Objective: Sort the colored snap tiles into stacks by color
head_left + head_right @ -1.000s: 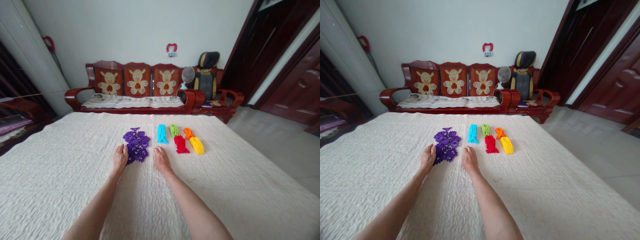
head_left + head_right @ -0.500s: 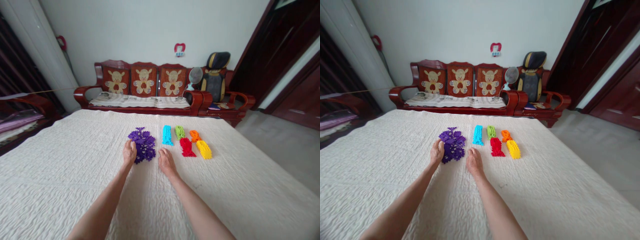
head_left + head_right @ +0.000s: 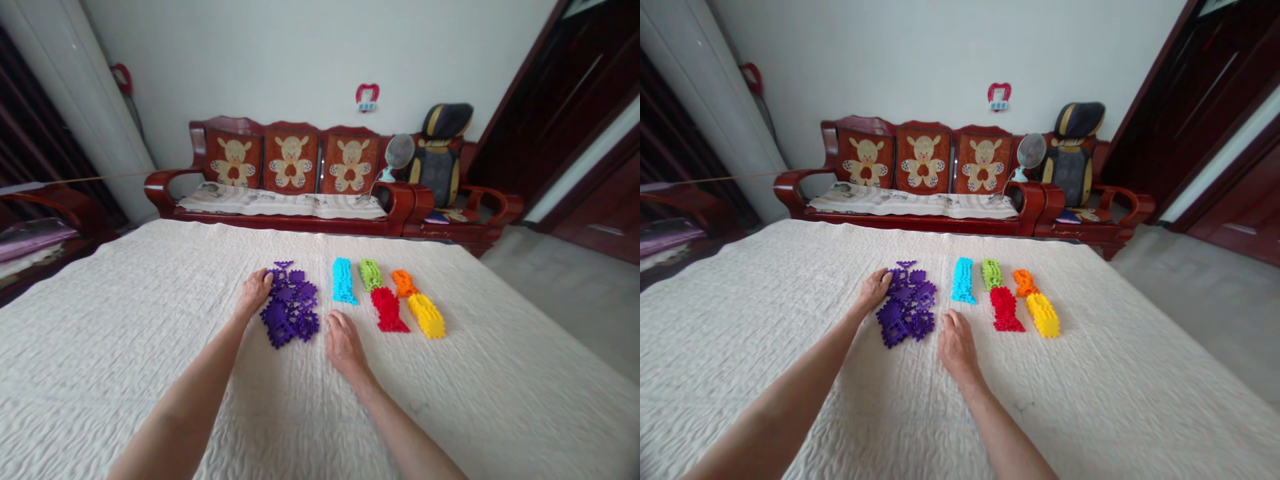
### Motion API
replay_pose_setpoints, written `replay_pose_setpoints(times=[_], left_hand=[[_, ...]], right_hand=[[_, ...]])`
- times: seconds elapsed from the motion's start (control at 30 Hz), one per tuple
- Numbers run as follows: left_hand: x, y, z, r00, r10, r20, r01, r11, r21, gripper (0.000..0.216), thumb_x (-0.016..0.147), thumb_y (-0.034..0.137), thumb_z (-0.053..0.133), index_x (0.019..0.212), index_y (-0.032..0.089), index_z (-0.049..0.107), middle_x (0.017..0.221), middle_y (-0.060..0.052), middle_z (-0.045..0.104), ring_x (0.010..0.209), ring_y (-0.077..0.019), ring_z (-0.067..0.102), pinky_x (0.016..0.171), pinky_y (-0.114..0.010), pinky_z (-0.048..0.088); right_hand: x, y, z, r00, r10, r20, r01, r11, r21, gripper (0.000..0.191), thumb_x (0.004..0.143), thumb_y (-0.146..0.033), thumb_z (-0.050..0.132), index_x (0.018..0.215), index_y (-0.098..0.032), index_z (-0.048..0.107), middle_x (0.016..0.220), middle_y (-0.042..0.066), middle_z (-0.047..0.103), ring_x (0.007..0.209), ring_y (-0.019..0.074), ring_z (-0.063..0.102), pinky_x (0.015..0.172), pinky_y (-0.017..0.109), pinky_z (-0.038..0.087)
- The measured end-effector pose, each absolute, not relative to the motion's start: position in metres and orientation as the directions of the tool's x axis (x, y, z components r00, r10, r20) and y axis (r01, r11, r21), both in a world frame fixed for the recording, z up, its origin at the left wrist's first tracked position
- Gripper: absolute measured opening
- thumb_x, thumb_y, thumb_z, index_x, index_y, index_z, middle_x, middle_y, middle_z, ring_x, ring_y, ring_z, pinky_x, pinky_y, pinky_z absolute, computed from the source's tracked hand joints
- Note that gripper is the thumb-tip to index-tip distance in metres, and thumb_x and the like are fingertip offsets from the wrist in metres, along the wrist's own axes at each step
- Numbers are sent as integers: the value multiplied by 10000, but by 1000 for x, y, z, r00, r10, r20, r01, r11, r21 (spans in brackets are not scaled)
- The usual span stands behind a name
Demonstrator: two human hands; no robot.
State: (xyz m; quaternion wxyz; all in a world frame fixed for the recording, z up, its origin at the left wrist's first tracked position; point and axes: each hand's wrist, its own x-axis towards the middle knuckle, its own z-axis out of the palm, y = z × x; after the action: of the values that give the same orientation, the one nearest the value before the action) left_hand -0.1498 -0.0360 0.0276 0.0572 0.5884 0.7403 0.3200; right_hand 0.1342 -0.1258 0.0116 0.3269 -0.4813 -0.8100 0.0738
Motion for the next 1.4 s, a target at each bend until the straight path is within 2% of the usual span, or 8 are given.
replay_pose_setpoints(times=[0.13,0.33,0.57,0.9,1.07,1.17,1.3,1.4], left_hand=[[-153,-21,28,-233,925,300,817,19,576,413,938,384,387,1180,183,656,1175,-91,691,1133,-214,615,981,-316,457],[-155,-4,20,-249,876,414,831,-26,556,429,924,389,390,1145,137,658,1155,-131,682,1115,-231,618,997,-339,457],[-158,-4,11,-88,901,425,826,-172,536,478,905,450,348,1091,158,677,1154,-111,692,1114,-228,618,1025,-342,438],[-157,-13,19,-179,901,395,727,-149,670,506,873,496,370,1056,154,694,1119,-100,705,1078,-239,631,977,-331,468],[-163,-5,15,-485,802,347,662,78,746,449,912,417,350,1050,172,699,1043,-87,726,1027,-243,646,918,-347,501],[-170,3,15,-524,763,380,718,155,679,397,885,287,379,1105,157,683,1083,-95,713,1044,-243,639,956,-363,486],[-181,9,14,-285,871,400,875,66,480,384,822,146,392,1042,147,708,1098,-103,700,1080,-232,620,1017,-348,448],[-188,9,10,-213,891,402,901,20,434,383,809,119,387,995,144,721,1086,-106,700,1076,-226,619,1023,-336,444]], right_hand=[[135,-126,12,-320,835,447,717,522,-462,421,807,-52,411,1164,-157,610,1231,129,593,1180,228,533,1058,384,430],[138,-126,8,-325,841,432,699,521,-489,430,814,-53,404,1186,-159,593,1265,119,570,1209,224,510,1070,421,424],[138,-127,13,-339,847,410,684,521,-511,413,825,-52,397,1170,-174,590,1271,107,564,1223,205,494,1078,418,416],[139,-131,19,-337,848,410,677,521,-520,423,819,-49,403,1165,-185,605,1269,103,575,1222,205,507,1069,422,429],[140,-130,18,-327,852,408,692,510,-511,438,817,-60,399,1167,-212,614,1270,89,587,1219,211,523,1059,428,445],[143,-128,14,-331,843,424,695,522,-495,402,835,-88,405,1148,-214,623,1265,89,594,1202,218,543,1040,423,468],[146,-125,9,-338,833,437,705,532,-469,377,850,-114,413,1144,-215,625,1274,85,594,1207,222,547,1041,418,472],[147,-125,9,-345,832,435,715,533,-452,379,850,-123,409,1145,-224,626,1274,80,595,1207,223,549,1038,418,479]])
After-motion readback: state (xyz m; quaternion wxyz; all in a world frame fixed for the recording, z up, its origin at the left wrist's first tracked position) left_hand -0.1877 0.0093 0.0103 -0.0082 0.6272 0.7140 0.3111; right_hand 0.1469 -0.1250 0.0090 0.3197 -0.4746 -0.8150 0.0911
